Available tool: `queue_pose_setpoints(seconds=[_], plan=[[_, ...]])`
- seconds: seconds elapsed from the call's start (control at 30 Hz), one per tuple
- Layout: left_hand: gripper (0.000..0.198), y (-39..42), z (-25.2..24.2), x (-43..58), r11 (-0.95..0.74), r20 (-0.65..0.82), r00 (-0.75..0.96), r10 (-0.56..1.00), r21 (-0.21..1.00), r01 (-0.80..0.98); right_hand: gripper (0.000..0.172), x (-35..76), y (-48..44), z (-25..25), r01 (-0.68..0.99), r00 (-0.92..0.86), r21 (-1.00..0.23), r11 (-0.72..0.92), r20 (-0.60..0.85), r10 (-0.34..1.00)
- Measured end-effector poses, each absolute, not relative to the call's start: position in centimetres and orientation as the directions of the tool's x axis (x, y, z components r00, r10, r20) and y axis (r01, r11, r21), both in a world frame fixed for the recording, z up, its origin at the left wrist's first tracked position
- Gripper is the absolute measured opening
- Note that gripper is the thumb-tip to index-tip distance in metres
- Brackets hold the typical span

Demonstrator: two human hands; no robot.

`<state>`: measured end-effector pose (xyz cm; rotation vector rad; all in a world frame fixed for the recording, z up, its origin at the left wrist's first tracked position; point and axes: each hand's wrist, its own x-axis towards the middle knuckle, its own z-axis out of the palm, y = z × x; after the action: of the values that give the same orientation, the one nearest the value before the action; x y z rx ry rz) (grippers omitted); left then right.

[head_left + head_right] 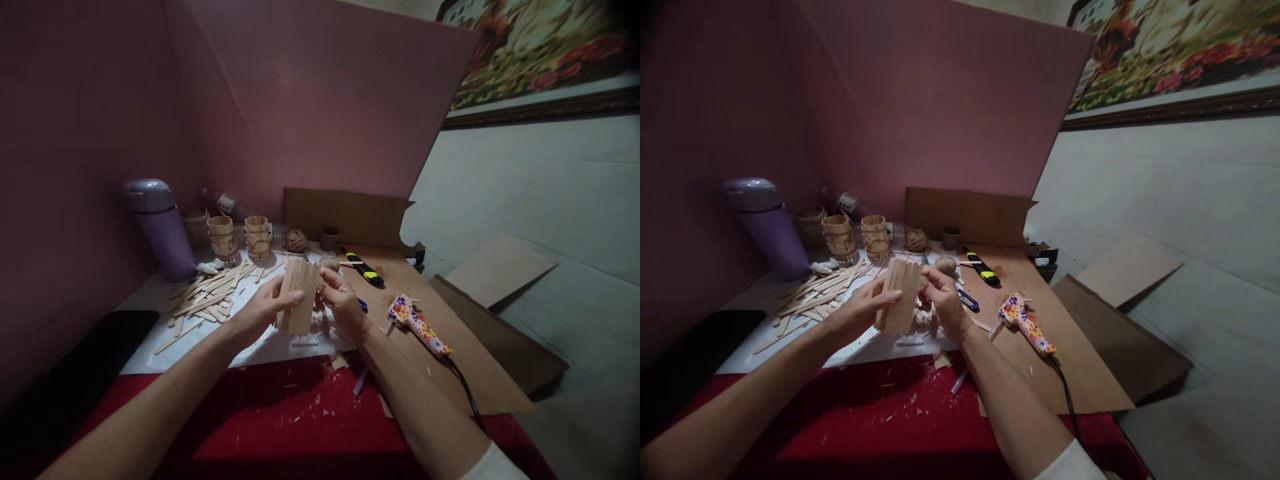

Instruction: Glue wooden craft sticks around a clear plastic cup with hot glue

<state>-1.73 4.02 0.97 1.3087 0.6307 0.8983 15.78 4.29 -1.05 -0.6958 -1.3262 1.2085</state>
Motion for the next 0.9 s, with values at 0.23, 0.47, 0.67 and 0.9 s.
queue_pose_setpoints(seconds=[0.23, 0.47, 0.67, 0.9], plan=[[0.067, 4.4, 0.5, -1.5, -0.21, 0.276, 0.37, 0.887, 0.955, -0.209, 0.031, 15.7, 4.5, -1.1, -0.272, -0.077, -0.922, 0.274, 0.304, 0.949], [0.072, 4.6, -0.3, -1.6, -0.669, 0.665, 0.218, 0.715, 0.741, -0.064, 0.025, 15.2, 3.6, -0.3, -0.235, -0.102, -0.892, 0.387, 0.418, 0.903], [0.091, 4.5, -0.4, -2.3, -0.901, 0.858, 0.313, 0.408, 0.321, 0.292, 0.02, 14.8, 2.6, 0.5, -0.153, -0.066, -0.842, 0.518, 0.531, 0.845], [0.084, 3.9, 0.7, -2.3, -0.923, 0.918, 0.299, 0.259, 0.144, 0.358, 0.02, 14.9, 1.6, 1.8, -0.057, -0.076, -0.823, 0.566, 0.568, 0.819]])
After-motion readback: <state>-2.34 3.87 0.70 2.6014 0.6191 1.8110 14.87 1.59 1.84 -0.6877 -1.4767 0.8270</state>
